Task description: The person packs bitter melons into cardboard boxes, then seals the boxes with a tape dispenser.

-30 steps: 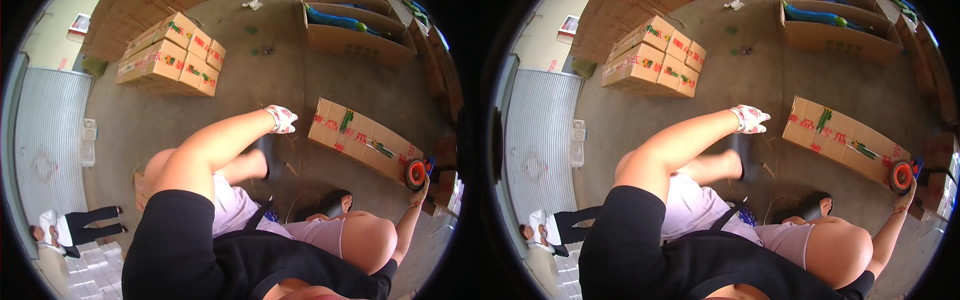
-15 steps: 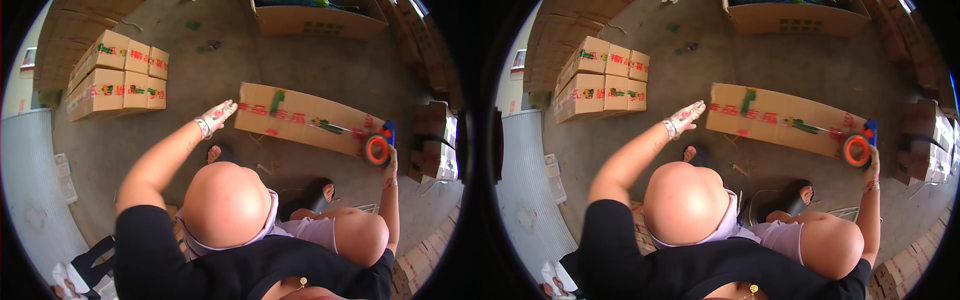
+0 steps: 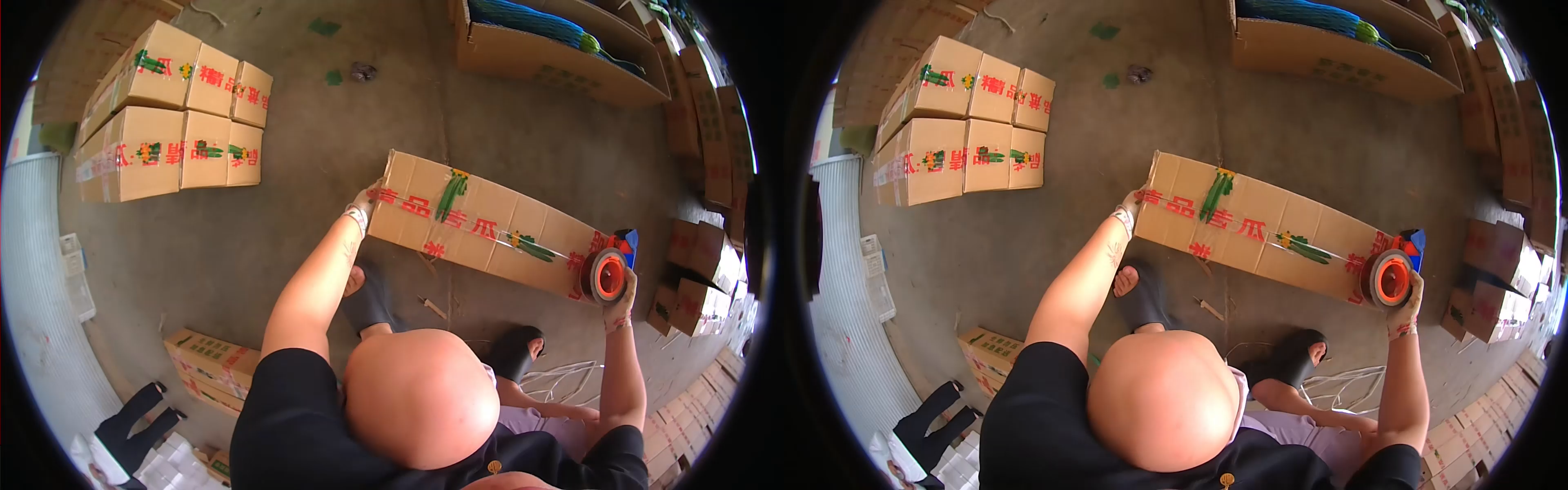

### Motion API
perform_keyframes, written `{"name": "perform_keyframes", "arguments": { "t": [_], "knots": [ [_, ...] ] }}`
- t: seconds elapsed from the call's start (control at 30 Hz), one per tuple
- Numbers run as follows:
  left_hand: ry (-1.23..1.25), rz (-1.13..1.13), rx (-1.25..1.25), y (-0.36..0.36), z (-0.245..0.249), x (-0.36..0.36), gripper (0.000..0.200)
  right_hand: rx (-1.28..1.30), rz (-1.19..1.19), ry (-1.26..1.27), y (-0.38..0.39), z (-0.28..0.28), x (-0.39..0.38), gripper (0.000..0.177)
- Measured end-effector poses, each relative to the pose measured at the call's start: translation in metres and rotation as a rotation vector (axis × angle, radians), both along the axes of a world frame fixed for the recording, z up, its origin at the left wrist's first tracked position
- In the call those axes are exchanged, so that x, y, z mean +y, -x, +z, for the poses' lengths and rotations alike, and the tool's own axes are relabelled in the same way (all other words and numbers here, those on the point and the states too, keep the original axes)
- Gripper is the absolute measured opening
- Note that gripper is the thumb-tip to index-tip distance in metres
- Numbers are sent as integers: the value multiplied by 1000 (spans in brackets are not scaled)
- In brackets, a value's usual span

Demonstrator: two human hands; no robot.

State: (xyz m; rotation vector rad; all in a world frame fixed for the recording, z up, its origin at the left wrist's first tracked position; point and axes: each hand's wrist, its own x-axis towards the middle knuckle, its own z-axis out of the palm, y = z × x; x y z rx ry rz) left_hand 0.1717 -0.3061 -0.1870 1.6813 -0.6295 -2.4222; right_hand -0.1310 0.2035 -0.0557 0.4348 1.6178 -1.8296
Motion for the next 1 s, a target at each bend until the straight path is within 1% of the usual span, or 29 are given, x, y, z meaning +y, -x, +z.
{"name": "perform_keyframes", "arguments": {
  "t": [0.07, 0.1, 0.17, 0.23, 0.27, 0.3, 0.37, 0.4, 0.43, 0.47, 0.5, 0.53, 0.57, 0.6, 0.63, 0.67, 0.77, 0.83, 0.87, 0.9, 0.93, 0.97, 1.0],
  "knots": [
    [-36, -196, 130, -16, -7, 2, 36, 45, -91, -28, -1, -5, 9, 41],
    [61, -292, 167, -18, 13, 5, 45, 45, -69, -15, -5, -3, 9, 41],
    [230, -172, 110, -21, 34, 14, 51, 29, -50, 59, -16, 4, 2, 41],
    [406, -318, 123, -43, 36, 1, 47, 26, -31, 62, -34, 15, -8, 43],
    [424, -355, 76, -47, 49, 0, 48, 28, -23, 77, -38, 16, -8, 43],
    [447, -329, 73, -54, 70, -2, 48, 37, -19, 88, -41, 20, -10, 43],
    [363, -240, 117, -65, 122, 4, 47, 41, -9, 119, -47, 29, -20, 42],
    [447, -229, 109, -78, 141, 5, 45, 64, -12, 127, -48, 32, -22, 43],
    [459, -215, 113, -91, 163, 3, 45, 89, -15, 134, -51, 36, -27, 43],
    [532, -203, 88, -107, 186, -1, 48, 70, -24, 164, -54, 41, -34, 42],
    [605, -192, 56, -128, 202, -6, 51, 128, -4, 175, -62, 54, -49, 43],
    [807, -172, 121, -167, 183, -17, 51, 144, -7, 210, -70, 67, -63, 43],
    [854, -103, 322, -196, 199, -25, 51, 162, -12, 245, -76, 82, -79, 43],
    [876, -44, 539, -214, 236, -32, 51, 187, 56, 300, -79, 100, -96, 43],
    [718, 63, 883, -241, 277, -35, 51, 197, 61, 307, -84, 117, -117, 43],
    [730, 84, 902, -255, 319, -51, 53, 173, 73, 374, -89, 136, -140, 46],
    [797, 228, 606, -298, 418, -143, 59, 165, 226, 544, -118, 195, -230, 61],
    [788, 362, 448, -326, 472, -211, 64, 220, 346, 625, -155, 244, -311, 73],
    [903, 546, 298, -325, 495, -220, 71, 107, 510, 856, -176, 260, -351, 78],
    [1013, 729, 136, -327, 507, -228, 77, 116, 741, 1073, -212, 287, -402, 78],
    [1132, 750, -34, -330, 507, -239, 80, 341, 705, 938, -237, 296, -431, 78],
    [1296, 739, -200, -332, 495, -255, 83, 548, 658, 771, -261, 305, -461, 78],
    [1442, 736, -393, -334, 482, -270, 88, 333, 669, 931, -293, 320, -489, 61]
  ]
}}
